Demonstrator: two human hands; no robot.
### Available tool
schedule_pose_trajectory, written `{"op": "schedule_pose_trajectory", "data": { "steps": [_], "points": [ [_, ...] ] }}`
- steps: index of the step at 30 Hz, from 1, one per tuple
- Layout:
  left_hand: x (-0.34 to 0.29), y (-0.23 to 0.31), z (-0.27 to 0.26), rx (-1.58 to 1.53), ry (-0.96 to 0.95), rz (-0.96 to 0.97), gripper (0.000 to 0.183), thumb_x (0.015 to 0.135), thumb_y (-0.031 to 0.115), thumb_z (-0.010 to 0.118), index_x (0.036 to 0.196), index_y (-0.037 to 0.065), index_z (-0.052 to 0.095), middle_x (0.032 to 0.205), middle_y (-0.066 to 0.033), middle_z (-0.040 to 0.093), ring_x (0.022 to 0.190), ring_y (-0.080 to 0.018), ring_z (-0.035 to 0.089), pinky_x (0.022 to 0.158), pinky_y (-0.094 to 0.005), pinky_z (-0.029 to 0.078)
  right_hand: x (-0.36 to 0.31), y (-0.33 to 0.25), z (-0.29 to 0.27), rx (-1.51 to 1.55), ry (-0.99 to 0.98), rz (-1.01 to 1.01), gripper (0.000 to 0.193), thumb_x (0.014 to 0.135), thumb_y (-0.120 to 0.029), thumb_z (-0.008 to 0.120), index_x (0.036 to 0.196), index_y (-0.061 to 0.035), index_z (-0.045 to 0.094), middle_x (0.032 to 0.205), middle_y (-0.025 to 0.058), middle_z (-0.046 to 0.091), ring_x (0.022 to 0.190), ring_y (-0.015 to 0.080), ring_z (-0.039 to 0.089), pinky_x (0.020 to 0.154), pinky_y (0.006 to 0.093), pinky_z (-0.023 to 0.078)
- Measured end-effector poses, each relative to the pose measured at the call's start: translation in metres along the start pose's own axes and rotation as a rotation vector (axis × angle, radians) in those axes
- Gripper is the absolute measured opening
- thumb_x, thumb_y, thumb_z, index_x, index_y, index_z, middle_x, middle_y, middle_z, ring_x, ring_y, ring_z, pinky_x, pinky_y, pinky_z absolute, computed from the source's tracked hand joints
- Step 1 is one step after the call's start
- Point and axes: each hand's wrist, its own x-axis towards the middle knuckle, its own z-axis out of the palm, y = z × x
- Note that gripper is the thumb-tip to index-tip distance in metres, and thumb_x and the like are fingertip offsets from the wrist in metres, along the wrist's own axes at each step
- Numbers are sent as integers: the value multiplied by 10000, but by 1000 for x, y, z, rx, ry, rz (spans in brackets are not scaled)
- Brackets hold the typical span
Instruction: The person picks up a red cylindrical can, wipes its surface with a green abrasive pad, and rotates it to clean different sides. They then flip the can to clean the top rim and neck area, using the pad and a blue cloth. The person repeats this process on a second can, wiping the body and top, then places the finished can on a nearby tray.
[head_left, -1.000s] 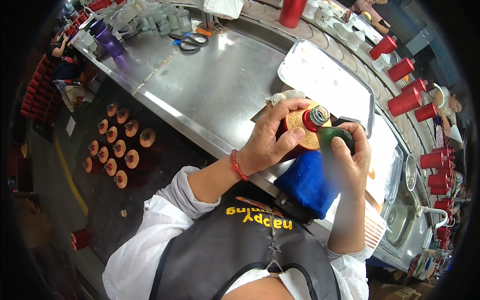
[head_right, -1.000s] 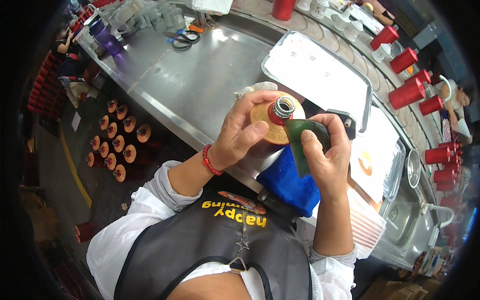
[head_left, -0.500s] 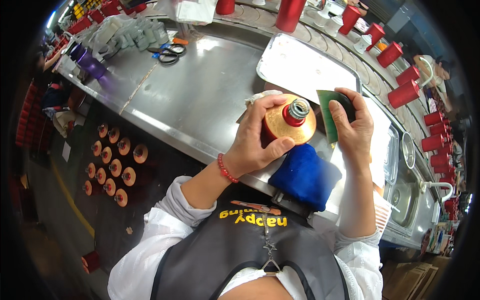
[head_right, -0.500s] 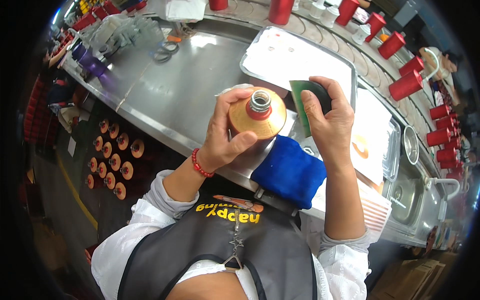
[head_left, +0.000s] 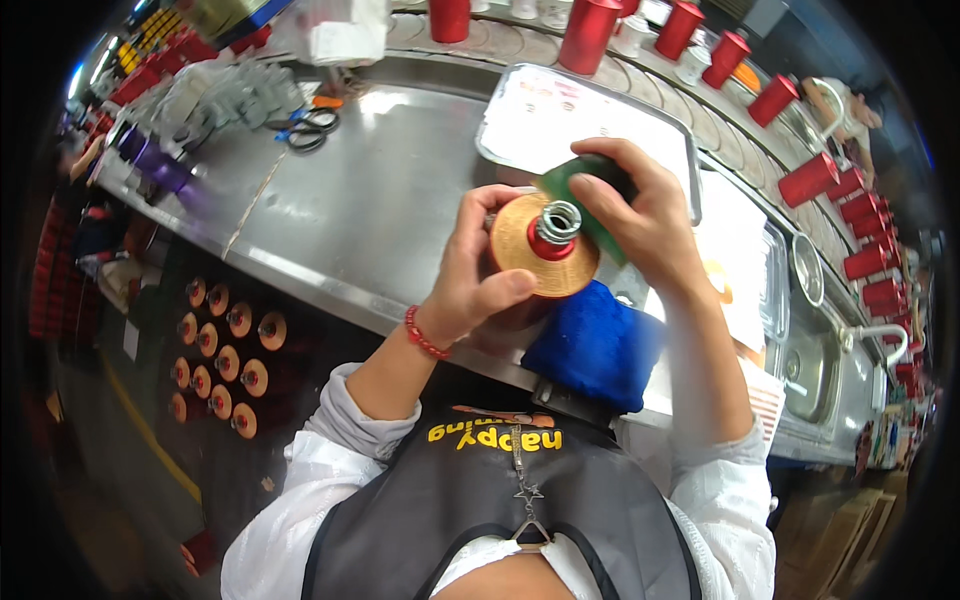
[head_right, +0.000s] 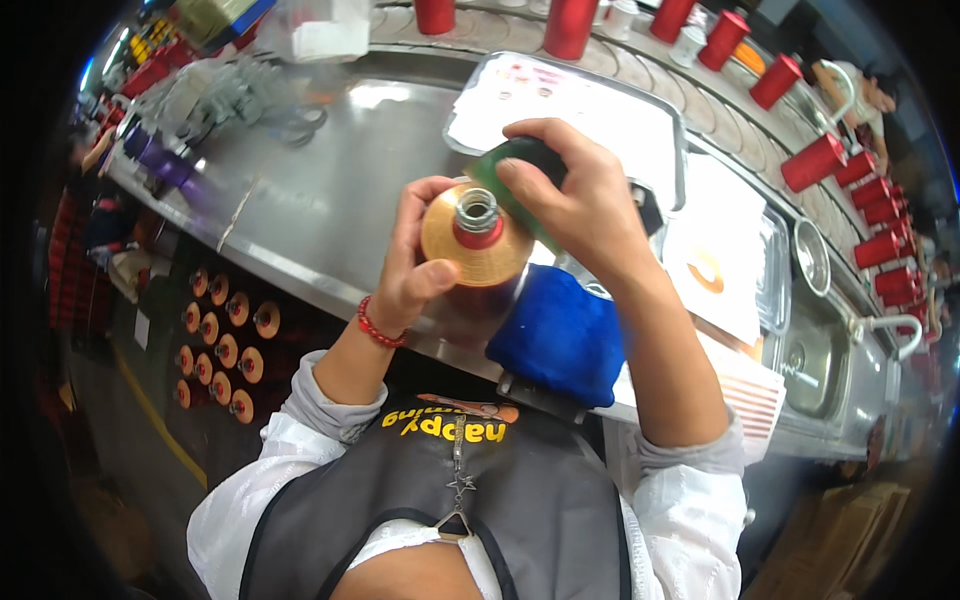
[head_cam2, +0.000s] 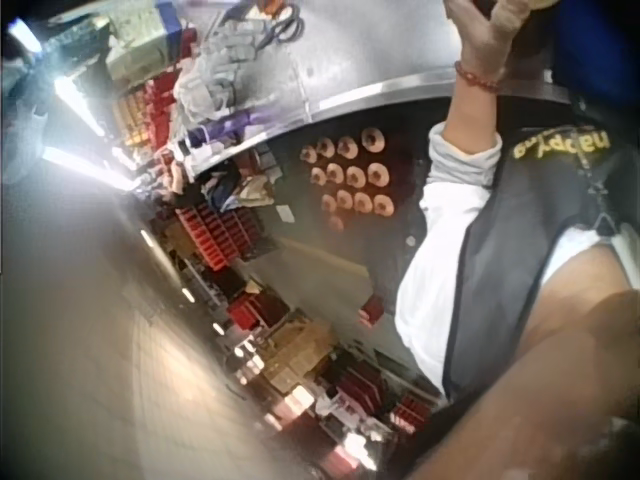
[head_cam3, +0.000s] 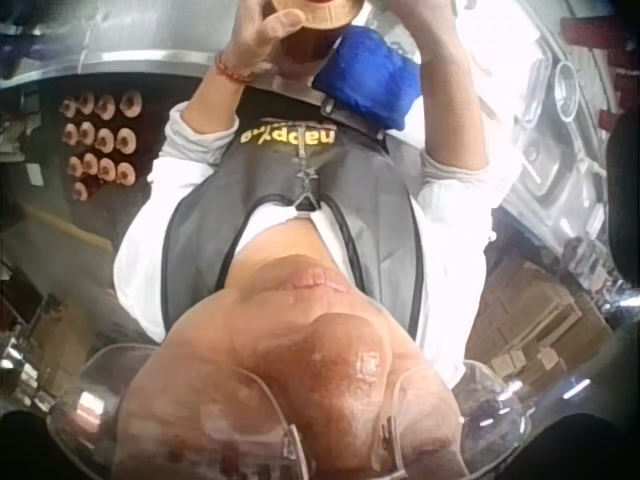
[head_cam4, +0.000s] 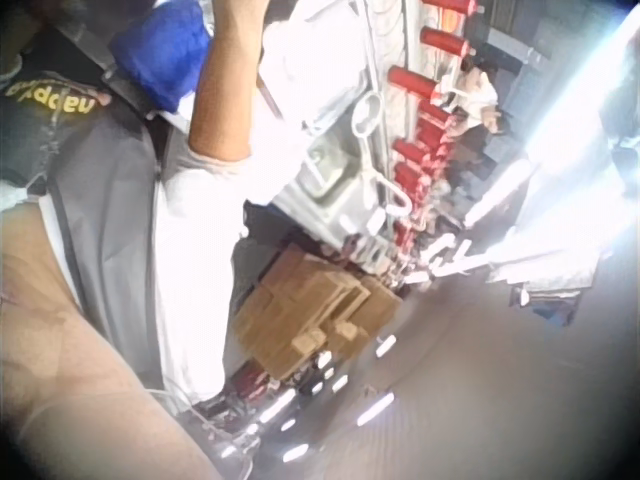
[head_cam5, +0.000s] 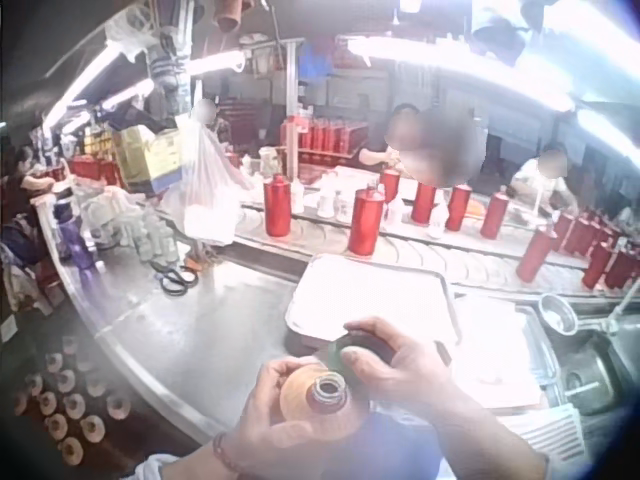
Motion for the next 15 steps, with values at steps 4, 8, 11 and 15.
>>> {"op": "schedule_pose_trajectory", "data": {
  "steps": [4, 8, 11, 15],
  "points": [
    [6, 15, -11, 48, -89, -58, 901, 842, 429, 753, 1474, -7, 281, 1398, -162, 487, 1289, -234, 515, 1083, -360, 420, 5, 1, -11, 197, 75, 212, 321, 909, -144, 695, 1193, -3, 650, 1019, 92, 697, 960, 138, 632, 889, 298, 509],
    [-10, 16, 7, 329, 50, 130, 1164, 795, 687, 717, 1542, -22, 174, 1415, -194, 477, 1297, -266, 515, 1089, -387, 418, -1, 4, 4, 76, 49, 37, 337, 896, -136, 695, 1196, 5, 637, 980, 123, 707, 919, 154, 654, 856, 306, 527],
    [-7, 12, 22, 405, 123, 106, 1087, 803, 559, 790, 1514, -21, 207, 1391, -176, 469, 1262, -247, 528, 1063, -368, 440, -5, 4, -7, 41, 6, 74, 315, 898, -145, 689, 1166, 8, 626, 949, 140, 713, 892, 179, 672, 839, 319, 532],
    [-5, 11, 15, 272, 100, 56, 1036, 770, 521, 822, 1464, -12, 266, 1358, -165, 480, 1241, -232, 534, 1043, -358, 458, -5, 7, -8, 52, 113, 14, 310, 883, -159, 709, 1130, 10, 626, 913, 168, 698, 861, 211, 683, 813, 326, 536]
  ]
}}
